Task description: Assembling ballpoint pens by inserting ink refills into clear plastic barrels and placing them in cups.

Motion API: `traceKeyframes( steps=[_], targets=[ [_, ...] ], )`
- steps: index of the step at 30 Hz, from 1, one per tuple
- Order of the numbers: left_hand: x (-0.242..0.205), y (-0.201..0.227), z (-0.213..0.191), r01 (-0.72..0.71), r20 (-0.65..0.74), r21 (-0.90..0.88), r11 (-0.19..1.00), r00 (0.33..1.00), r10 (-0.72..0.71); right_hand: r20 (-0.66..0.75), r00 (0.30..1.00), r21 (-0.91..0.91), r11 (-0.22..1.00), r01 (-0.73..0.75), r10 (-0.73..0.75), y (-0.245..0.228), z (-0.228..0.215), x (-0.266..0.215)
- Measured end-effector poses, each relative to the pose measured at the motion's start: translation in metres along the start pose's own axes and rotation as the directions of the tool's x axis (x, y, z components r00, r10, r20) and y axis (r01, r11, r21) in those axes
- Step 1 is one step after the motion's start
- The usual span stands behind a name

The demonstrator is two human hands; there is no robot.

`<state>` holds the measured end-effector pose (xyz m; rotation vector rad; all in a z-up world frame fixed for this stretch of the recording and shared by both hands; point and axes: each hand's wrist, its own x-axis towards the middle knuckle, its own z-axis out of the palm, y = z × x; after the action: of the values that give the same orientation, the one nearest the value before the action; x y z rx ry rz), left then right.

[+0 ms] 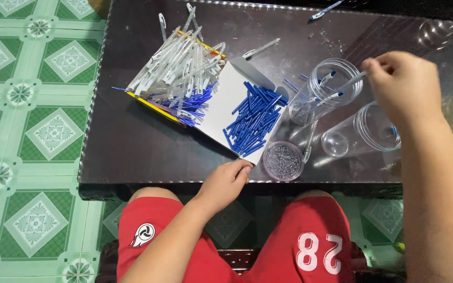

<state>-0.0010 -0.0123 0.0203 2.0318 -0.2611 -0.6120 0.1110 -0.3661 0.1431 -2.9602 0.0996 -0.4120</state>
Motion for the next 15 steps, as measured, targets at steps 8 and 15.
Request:
traceKeyframes(
  steps=[8,15],
  targets=[
    [0.005,-0.012,0.005,-0.052,-0.030,0.011,0.999,0.998,0.052,-0.107,0.989,0.580,0.814,-0.024,0.105,-0.015,-0.016,-0.025],
    [0.004,-0.006,-0.011,0.077,-0.114,-0.068,0.995,0.990,-0.084,-0.243,0.876,0.904,0.424,0.049,0.416,-0.108,0.004,-0.110]
  ],
)
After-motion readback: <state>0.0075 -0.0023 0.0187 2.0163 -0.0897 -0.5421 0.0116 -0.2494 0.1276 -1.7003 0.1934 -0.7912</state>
